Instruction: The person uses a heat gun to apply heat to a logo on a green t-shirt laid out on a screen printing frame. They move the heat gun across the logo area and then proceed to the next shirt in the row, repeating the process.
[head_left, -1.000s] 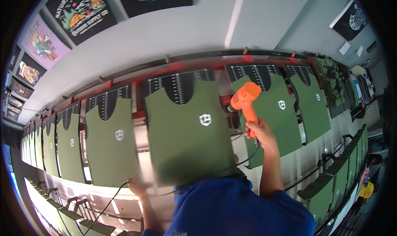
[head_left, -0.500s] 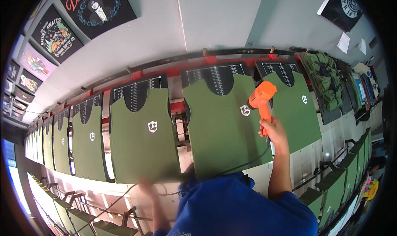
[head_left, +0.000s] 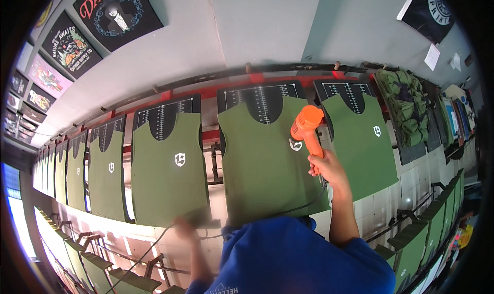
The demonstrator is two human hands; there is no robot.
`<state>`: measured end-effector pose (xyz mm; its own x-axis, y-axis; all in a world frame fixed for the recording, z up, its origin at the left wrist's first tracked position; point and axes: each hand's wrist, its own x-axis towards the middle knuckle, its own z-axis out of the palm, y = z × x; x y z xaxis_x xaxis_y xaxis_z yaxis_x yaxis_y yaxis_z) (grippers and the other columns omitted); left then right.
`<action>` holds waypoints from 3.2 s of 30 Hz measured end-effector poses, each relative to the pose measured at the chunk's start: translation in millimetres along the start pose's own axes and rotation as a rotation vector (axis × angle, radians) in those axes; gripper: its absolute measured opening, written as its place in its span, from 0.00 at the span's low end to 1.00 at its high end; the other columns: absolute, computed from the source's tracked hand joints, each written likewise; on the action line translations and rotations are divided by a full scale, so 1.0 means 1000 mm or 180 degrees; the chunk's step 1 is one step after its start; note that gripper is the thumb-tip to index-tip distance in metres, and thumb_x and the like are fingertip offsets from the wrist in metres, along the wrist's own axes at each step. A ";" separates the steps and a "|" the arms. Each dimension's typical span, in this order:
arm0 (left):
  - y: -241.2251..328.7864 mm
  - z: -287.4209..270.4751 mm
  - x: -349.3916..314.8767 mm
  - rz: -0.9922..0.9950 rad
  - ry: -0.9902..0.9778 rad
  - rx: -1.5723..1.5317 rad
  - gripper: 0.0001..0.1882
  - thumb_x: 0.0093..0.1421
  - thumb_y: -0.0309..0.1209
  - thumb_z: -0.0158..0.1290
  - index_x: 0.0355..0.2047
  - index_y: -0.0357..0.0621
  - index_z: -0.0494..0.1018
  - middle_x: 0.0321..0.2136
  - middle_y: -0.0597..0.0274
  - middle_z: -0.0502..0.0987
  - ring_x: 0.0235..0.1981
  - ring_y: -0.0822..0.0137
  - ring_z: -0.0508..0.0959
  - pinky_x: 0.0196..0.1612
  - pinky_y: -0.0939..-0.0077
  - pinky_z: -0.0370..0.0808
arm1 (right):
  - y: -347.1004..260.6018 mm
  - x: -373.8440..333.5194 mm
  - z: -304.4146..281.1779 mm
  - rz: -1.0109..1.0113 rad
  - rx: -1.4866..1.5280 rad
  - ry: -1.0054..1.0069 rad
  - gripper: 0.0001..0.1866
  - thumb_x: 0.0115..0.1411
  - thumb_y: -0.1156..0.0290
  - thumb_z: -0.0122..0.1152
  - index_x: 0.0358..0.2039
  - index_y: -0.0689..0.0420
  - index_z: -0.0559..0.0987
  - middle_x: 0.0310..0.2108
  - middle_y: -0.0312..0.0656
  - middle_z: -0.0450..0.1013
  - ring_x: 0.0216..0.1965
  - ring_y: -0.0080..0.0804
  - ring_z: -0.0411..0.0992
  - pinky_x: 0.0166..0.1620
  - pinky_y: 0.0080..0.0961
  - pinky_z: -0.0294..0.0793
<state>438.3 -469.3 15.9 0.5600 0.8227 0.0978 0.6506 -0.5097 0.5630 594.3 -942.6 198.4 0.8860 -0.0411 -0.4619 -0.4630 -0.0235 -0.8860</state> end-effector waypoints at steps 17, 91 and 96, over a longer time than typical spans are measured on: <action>-0.009 0.016 0.006 -0.0128 0.0208 0.0739 0.18 0.63 0.41 0.45 0.41 0.38 0.72 0.28 0.48 0.78 0.32 0.48 0.78 0.36 0.54 0.71 | 0.006 0.000 -0.008 -0.0035 -0.0151 0.0232 0.10 0.59 0.68 0.57 0.34 0.61 0.72 0.22 0.36 0.69 0.19 0.25 0.71 0.25 0.21 0.73; 0.009 -0.001 -0.009 0.0066 0.0561 0.0077 0.13 0.58 0.37 0.49 0.30 0.37 0.67 0.15 0.46 0.74 0.19 0.44 0.76 0.29 0.51 0.72 | 0.013 0.064 0.051 0.0730 0.0741 -0.1917 0.18 0.64 0.48 0.51 0.41 0.50 0.68 0.24 0.32 0.66 0.25 0.22 0.66 0.24 0.21 0.69; 0.009 -0.007 -0.017 -0.0026 0.0484 0.0017 0.12 0.60 0.36 0.46 0.31 0.37 0.67 0.16 0.49 0.75 0.20 0.48 0.76 0.32 0.57 0.70 | 0.002 0.083 0.066 0.1091 0.0704 -0.2538 0.16 0.65 0.49 0.50 0.32 0.48 0.67 0.20 0.31 0.64 0.24 0.24 0.66 0.21 0.23 0.71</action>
<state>430.7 -486.4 24.9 0.4708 0.8553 0.2165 0.6578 -0.5038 0.5599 668.4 -879.7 156.1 0.4924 0.6979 -0.5200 -0.7631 0.0588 -0.6437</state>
